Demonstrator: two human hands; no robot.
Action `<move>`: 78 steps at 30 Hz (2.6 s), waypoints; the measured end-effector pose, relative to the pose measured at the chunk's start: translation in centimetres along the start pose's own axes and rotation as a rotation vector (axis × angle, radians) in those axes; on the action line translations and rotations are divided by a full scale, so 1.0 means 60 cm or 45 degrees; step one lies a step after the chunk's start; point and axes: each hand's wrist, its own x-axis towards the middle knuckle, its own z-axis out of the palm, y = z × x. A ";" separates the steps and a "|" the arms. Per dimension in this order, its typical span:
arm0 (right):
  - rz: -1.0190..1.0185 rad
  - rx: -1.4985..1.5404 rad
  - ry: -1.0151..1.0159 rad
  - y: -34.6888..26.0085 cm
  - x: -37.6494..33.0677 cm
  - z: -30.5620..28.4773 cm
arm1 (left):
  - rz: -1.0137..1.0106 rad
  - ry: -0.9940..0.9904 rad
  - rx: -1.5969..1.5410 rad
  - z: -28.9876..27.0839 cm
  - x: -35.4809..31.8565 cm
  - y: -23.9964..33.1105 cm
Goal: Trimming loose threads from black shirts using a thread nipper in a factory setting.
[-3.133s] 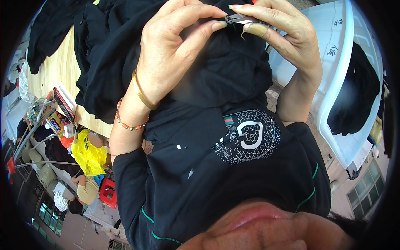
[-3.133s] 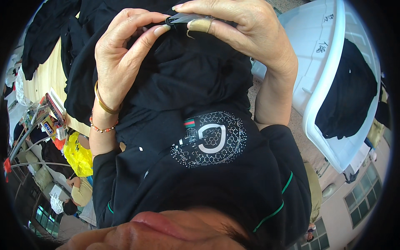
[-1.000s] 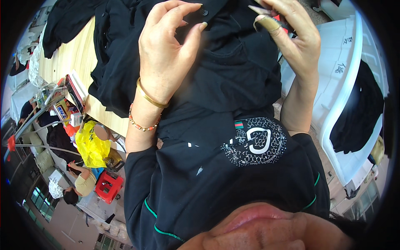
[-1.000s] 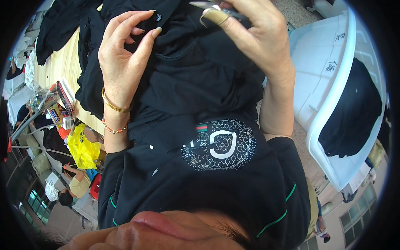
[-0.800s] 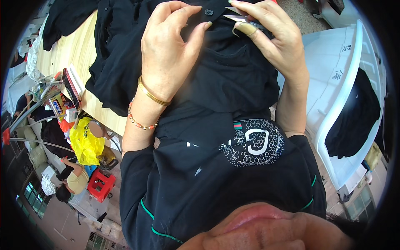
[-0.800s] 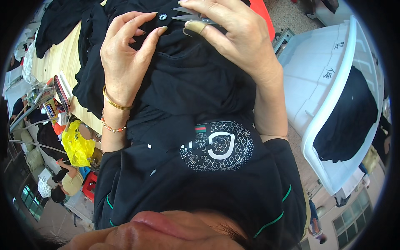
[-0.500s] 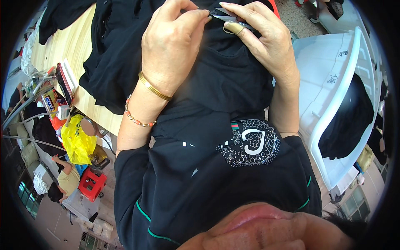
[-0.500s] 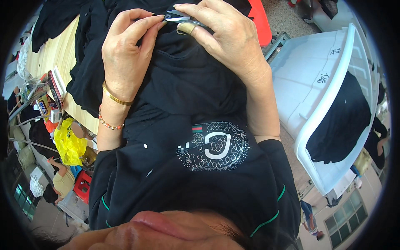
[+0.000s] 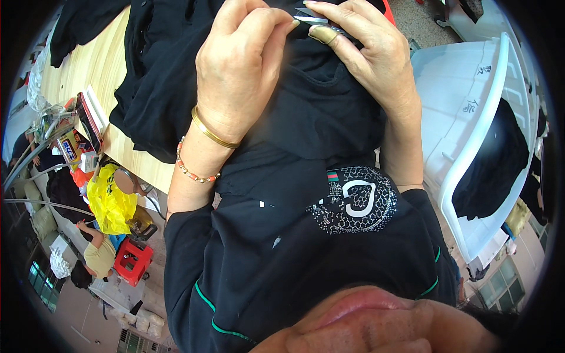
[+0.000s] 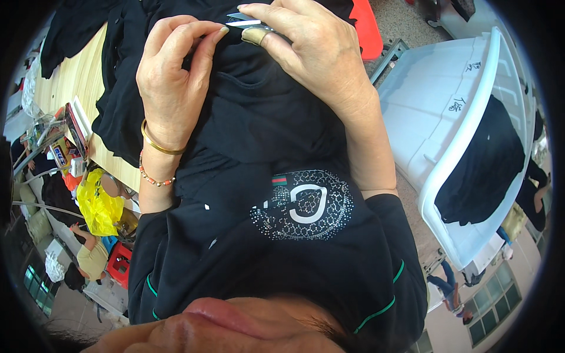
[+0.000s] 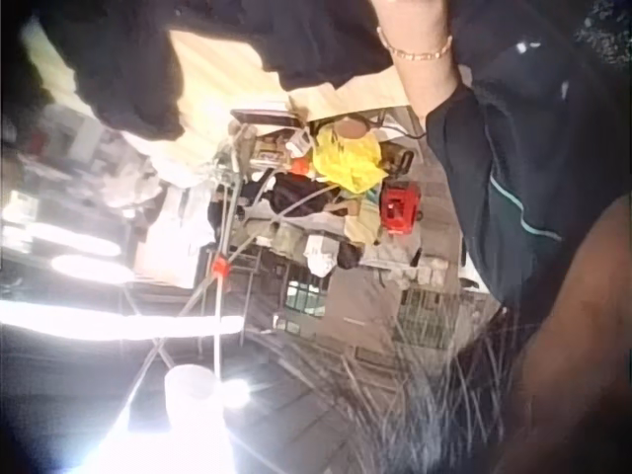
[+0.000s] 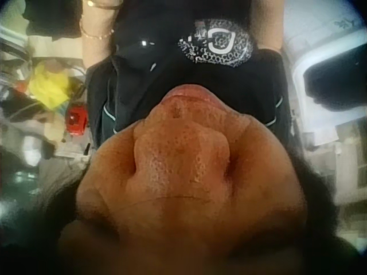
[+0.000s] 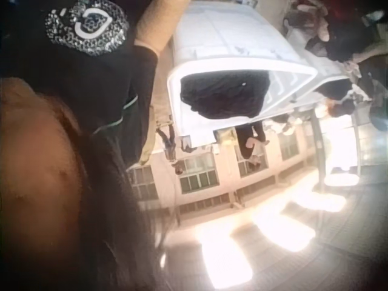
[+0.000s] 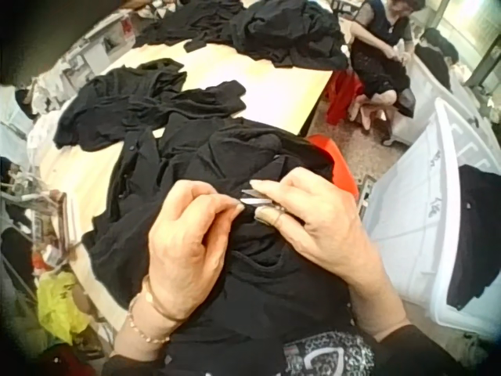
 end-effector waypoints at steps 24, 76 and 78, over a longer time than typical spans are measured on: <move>0.567 -0.460 -0.333 -0.083 0.051 -0.019 | -0.587 -0.082 -1.033 -0.002 -0.015 -0.076; 0.302 -0.520 -0.861 -0.096 0.095 0.083 | 0.249 0.428 -1.524 -0.015 -0.055 -0.108; 0.267 -0.524 -0.863 -0.099 0.095 0.087 | 0.245 0.399 -1.460 -0.021 -0.059 -0.110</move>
